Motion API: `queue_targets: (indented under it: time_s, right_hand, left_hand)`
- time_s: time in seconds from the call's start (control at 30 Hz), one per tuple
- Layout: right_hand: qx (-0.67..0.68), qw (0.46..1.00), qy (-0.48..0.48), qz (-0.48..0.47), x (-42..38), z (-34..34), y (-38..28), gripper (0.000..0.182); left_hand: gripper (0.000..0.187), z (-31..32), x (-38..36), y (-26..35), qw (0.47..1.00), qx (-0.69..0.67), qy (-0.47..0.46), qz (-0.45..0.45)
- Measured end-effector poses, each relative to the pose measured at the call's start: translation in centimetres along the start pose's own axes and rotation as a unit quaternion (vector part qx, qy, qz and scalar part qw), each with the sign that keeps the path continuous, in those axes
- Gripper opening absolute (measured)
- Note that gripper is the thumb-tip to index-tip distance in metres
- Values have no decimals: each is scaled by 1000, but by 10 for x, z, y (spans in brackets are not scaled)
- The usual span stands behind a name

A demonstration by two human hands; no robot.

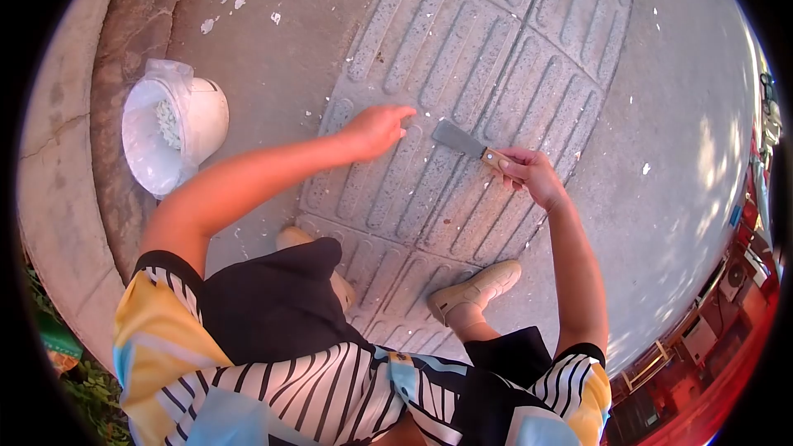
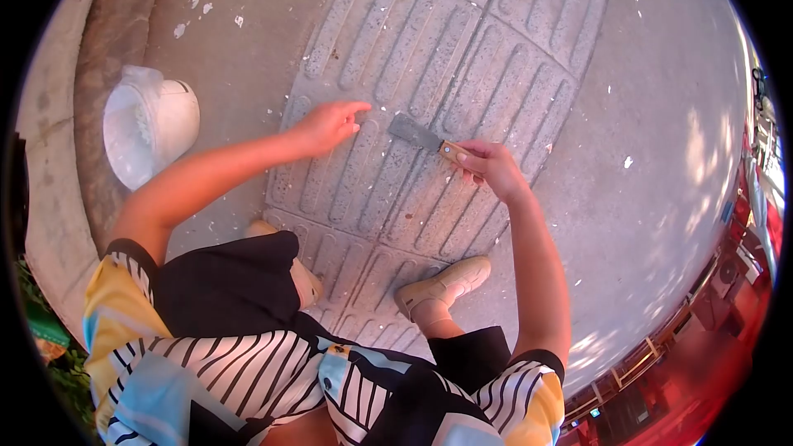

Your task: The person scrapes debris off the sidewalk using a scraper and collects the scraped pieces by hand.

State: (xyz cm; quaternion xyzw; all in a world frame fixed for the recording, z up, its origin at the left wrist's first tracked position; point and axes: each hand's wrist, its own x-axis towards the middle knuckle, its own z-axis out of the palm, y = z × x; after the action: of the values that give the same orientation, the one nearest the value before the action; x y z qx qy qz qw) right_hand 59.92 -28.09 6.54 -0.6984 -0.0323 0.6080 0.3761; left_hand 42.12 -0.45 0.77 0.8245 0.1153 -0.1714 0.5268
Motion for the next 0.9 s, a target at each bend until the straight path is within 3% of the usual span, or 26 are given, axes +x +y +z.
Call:
queue_targets:
  time_s: [0.5, 0.6, 0.7, 0.9]
  right_hand:
    - [-5, 1000, 0, 2, 16, 11, -7, 26]
    - [6, 1000, 0, 5, 17, 11, -5, 26]
    - [19, 1000, 10, 9, 14, 12, -6, 26]
    - [38, 999, 13, -3, 14, 6, 0, 26]
  left_hand:
    - [44, 12, 6, -6, 989, 44, 42, 134]
    - [45, 13, 6, -3, 988, 30, 47, 146]
    - [45, 4, 6, 7, 998, 13, 18, 61]
    - [46, 9, 7, -6, 989, 44, 51, 133]
